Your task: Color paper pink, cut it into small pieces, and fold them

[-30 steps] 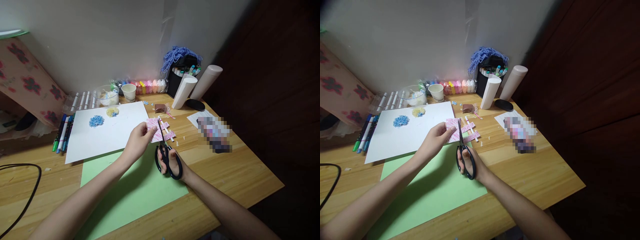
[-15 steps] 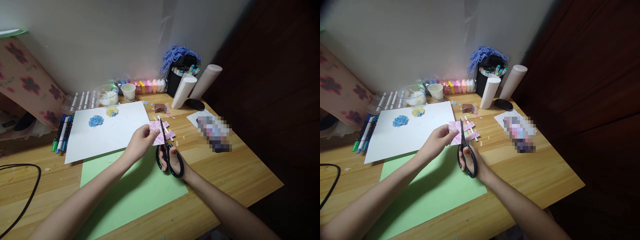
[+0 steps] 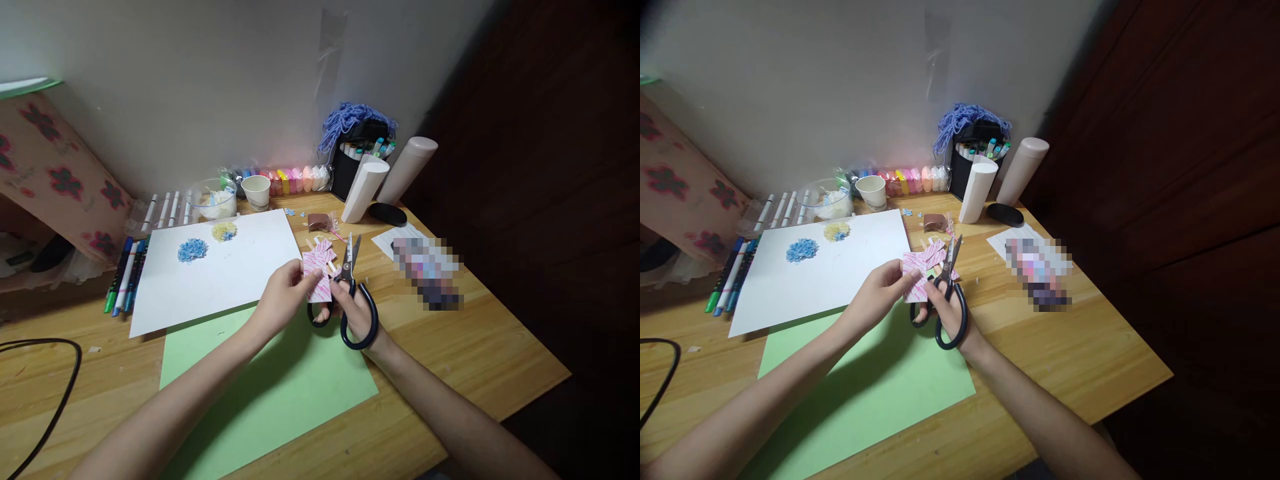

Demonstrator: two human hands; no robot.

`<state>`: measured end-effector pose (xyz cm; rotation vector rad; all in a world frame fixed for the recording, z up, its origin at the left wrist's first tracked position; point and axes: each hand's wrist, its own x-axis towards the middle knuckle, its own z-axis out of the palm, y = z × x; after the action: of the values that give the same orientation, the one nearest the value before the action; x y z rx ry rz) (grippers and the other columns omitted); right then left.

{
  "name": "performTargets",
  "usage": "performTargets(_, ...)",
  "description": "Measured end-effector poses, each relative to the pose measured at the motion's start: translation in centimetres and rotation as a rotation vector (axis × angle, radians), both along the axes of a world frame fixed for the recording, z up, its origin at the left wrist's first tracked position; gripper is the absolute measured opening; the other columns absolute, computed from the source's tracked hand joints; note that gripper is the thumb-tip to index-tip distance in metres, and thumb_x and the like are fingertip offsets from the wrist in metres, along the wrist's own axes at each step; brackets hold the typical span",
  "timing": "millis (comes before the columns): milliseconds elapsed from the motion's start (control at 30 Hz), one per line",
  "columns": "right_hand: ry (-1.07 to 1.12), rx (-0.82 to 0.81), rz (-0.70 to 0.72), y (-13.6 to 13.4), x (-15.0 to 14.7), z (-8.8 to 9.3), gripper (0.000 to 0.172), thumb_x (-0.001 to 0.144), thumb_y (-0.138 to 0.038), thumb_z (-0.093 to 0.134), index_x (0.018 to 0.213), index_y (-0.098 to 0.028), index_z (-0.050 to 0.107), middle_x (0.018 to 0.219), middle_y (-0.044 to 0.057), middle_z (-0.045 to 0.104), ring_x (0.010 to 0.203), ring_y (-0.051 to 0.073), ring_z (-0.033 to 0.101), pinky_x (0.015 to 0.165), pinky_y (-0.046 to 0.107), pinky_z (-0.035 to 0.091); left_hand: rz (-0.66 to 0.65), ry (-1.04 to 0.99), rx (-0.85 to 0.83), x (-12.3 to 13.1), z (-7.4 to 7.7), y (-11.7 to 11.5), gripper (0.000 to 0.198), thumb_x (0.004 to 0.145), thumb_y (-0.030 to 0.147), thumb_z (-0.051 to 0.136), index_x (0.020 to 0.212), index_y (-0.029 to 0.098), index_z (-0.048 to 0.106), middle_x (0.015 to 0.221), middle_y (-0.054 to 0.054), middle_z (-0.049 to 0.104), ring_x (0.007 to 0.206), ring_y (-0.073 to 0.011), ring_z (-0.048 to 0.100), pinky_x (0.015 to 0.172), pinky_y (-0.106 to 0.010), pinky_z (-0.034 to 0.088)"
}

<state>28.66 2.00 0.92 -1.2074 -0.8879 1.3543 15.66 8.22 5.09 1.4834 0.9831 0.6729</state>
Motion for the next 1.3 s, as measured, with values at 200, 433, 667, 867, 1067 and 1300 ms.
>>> performTargets(200,-0.029,0.047,-0.102,0.4,0.7,0.0,0.043,0.066,-0.056,0.071,0.075,-0.02,0.05,0.043,-0.007,0.052,0.04,0.014,0.055,0.051,0.03,0.051,-0.036,0.053,0.019,0.1,0.1,-0.4,0.032,0.082,0.047,0.053,0.071,0.017,0.051,0.065,0.001,0.05,0.062,-0.0136,0.044,0.059,-0.026,0.035)
performTargets(433,-0.014,0.049,-0.113,0.5,1.3,0.4,0.041,0.074,-0.06,0.061,0.073,-0.02,0.052,0.049,-0.004,0.054,0.047,0.015,0.056,0.055,0.031,0.051,-0.079,0.156,0.154,-0.1,0.2,-0.7,0.03,0.088,0.043,0.049,0.072,0.018,0.051,0.068,0.001,0.055,0.063,-0.0136,0.048,0.06,-0.025,0.036)
performTargets(667,0.095,-0.011,0.245,-1.2,-0.8,-0.2,0.082,0.072,-0.088,0.022,0.088,-0.016,0.057,0.059,0.002,0.059,0.062,0.02,0.064,0.065,0.033,0.051,0.069,0.184,0.442,-0.8,1.1,0.3,0.025,0.092,0.037,0.045,0.075,0.019,0.051,0.073,-0.001,0.059,0.068,-0.0149,0.052,0.065,-0.026,0.038)
performTargets(867,0.022,0.061,0.402,-2.4,-1.8,-1.2,0.089,0.065,-0.091,0.012,0.089,-0.017,0.053,0.059,-0.001,0.052,0.059,0.017,0.06,0.065,0.032,0.048,0.183,0.124,0.418,-1.2,0.9,1.0,0.027,0.092,0.039,0.046,0.075,0.019,0.051,0.073,0.0,0.059,0.069,-0.0141,0.053,0.066,-0.024,0.038)
performTargets(1067,-0.003,0.056,0.386,-2.4,-1.6,-0.8,0.078,0.066,-0.091,0.015,0.079,-0.02,0.044,0.055,-0.004,0.046,0.05,0.013,0.051,0.059,0.029,0.045,0.206,0.161,0.39,-0.9,0.5,0.7,0.026,0.093,0.039,0.046,0.074,0.02,0.048,0.07,0.001,0.056,0.066,-0.0135,0.049,0.062,-0.024,0.036)
performTargets(1300,0.002,0.042,0.364,-2.4,-1.6,-0.5,0.075,0.065,-0.092,0.021,0.076,-0.021,0.043,0.051,-0.006,0.043,0.045,0.011,0.045,0.052,0.026,0.04,0.204,0.242,0.451,-0.7,0.2,0.4,0.027,0.093,0.035,0.044,0.071,0.02,0.04,0.065,0.004,0.047,0.06,-0.012,0.041,0.059,-0.024,0.031)
